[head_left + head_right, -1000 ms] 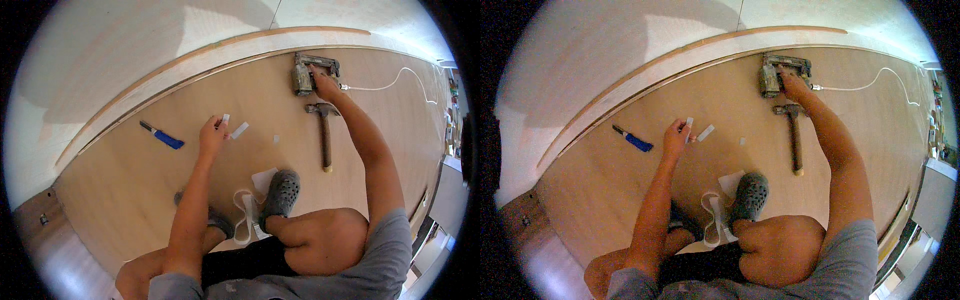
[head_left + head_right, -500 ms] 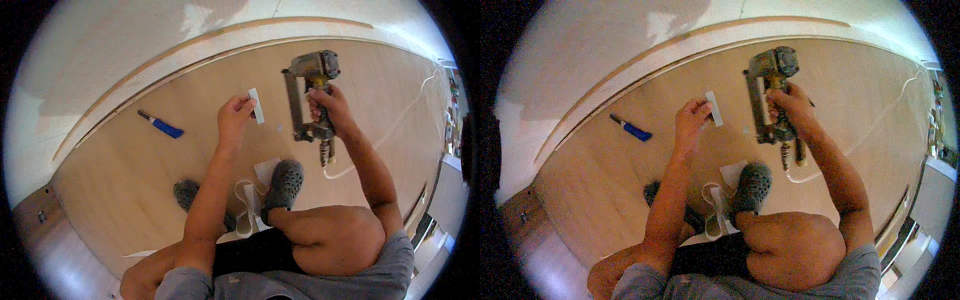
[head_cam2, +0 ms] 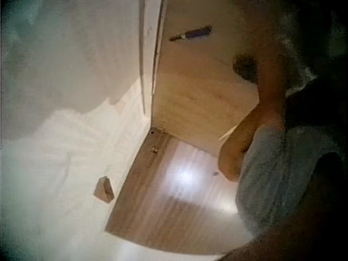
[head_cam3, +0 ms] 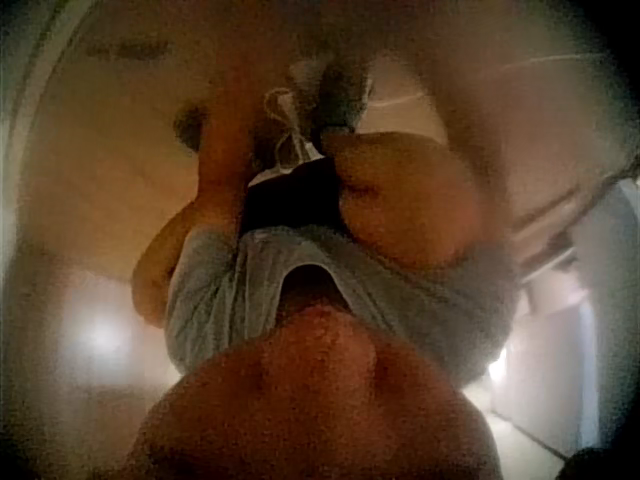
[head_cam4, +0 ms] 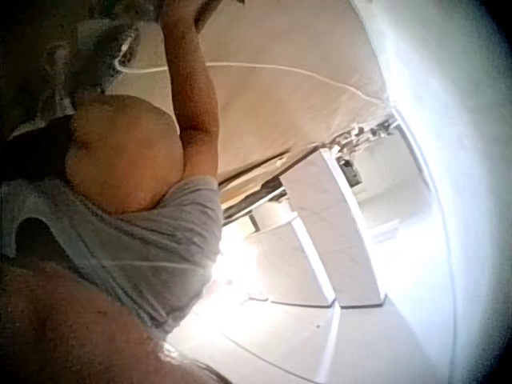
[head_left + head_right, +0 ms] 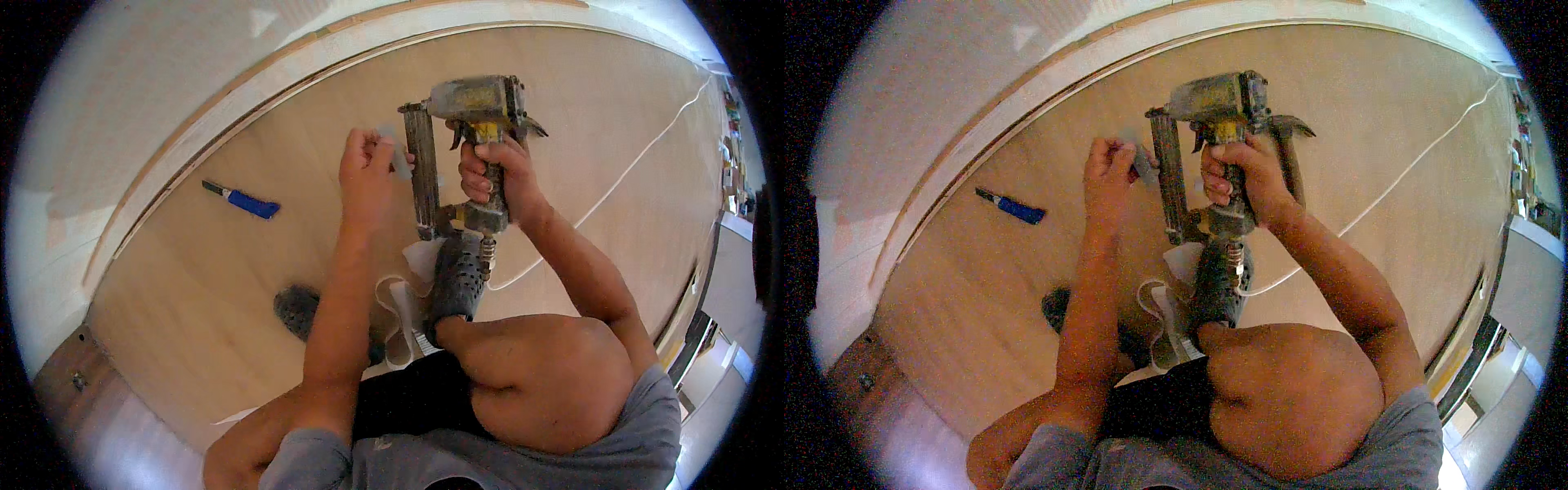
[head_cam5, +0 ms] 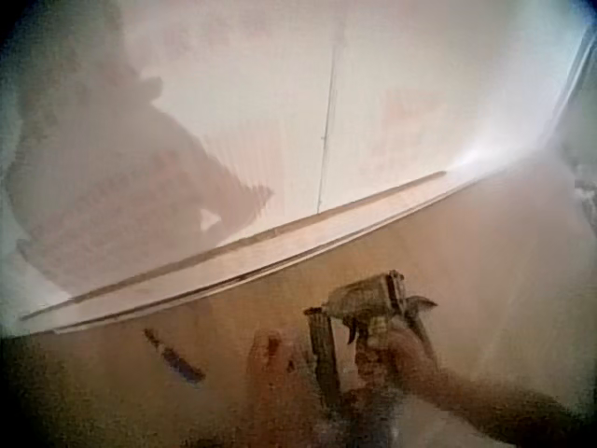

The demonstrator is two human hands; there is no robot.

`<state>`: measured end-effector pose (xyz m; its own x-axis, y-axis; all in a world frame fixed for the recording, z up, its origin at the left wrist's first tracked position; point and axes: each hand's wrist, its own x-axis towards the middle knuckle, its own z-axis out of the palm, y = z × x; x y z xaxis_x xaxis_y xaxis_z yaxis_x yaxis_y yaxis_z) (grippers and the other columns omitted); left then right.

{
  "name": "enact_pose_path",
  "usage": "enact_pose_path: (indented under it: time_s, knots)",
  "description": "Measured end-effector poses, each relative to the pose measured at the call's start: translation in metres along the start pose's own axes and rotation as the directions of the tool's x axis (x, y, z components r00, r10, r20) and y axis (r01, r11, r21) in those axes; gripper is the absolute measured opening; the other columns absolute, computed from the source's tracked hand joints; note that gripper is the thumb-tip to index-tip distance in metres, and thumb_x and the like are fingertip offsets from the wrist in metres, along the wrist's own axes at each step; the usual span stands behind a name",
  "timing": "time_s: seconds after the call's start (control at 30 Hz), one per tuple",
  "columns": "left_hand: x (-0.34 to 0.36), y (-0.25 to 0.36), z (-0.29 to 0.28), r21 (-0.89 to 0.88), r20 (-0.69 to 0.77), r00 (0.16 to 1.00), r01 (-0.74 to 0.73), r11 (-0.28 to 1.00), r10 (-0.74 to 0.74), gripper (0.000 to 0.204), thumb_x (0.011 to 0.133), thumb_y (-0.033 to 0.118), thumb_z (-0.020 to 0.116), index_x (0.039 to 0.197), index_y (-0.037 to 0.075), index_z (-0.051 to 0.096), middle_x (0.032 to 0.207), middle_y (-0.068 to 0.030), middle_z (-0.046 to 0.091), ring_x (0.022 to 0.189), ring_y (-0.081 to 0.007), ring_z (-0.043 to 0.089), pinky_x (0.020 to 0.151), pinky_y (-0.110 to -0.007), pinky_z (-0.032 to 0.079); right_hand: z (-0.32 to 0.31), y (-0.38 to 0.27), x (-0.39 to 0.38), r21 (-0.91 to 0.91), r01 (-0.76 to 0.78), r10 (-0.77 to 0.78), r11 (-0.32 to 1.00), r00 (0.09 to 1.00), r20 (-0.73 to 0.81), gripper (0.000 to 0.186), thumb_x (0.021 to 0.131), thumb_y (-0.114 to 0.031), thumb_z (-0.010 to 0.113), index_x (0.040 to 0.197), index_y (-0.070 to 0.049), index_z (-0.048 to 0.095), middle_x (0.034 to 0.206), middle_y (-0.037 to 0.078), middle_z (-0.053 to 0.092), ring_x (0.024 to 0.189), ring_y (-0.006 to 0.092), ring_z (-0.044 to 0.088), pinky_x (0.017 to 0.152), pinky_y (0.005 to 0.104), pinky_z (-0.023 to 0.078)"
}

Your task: The person uses a nail gun and a hammer to fix a strip of baseboard to a wall, then moves across the room to a cardboard box and handles paper strips.

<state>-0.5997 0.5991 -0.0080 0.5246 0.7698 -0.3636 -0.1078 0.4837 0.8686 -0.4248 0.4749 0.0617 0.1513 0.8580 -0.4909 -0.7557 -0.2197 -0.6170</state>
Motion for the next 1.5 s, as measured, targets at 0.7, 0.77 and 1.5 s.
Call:
enact_pose_path:
  time_s: [0.7, 0.77, 1.5]
  knots:
    - [-0.053, -0.006, 0.008, 0.623, 0.574, 0.522, -0.779, 0.077, 0.631, 0.032, 0.081, 0.021, 0.081, 0.102, 0.005, 0.063, 0.093, -0.0116, 0.061, 0.083, -0.0331, 0.058, 0.075, -0.045, 0.048, -0.021, -0.009, 0.017, 0.534, 0.173, -0.165, 0.828, 0.984, -0.063, 0.022, 0.095, -0.021, 0.054, 0.106, -0.003, 0.054, 0.068, -0.004, 0.039, 0.054, 0.0073, 0.039, 0.048, 0.0241, 0.038]
    - [-0.056, -0.010, 0.009, 0.661, 0.529, 0.593, -0.737, 0.143, 0.608, 0.032, 0.081, 0.020, 0.081, 0.102, 0.005, 0.063, 0.092, -0.0119, 0.061, 0.083, -0.0334, 0.058, 0.074, -0.045, 0.048, -0.017, -0.016, 0.013, 0.480, 0.247, -0.226, 0.842, 0.969, -0.101, 0.018, 0.096, -0.022, 0.054, 0.100, -0.005, 0.052, 0.068, -0.004, 0.038, 0.054, 0.0075, 0.039, 0.048, 0.0242, 0.037]
    - [0.046, 0.064, 0.085, 0.725, 0.061, 0.985, -0.153, 0.672, 0.159, 0.018, 0.085, 0.014, 0.075, 0.096, 0.001, 0.071, 0.087, -0.0108, 0.074, 0.075, -0.0192, 0.069, 0.069, -0.034, 0.053, -0.011, -0.036, 0.005, 0.143, 0.210, -0.195, 0.967, 0.975, -0.110, 0.024, 0.093, -0.020, 0.058, 0.077, -0.006, 0.047, 0.065, 0.002, 0.045, 0.051, 0.0125, 0.044, 0.046, 0.0294, 0.039]
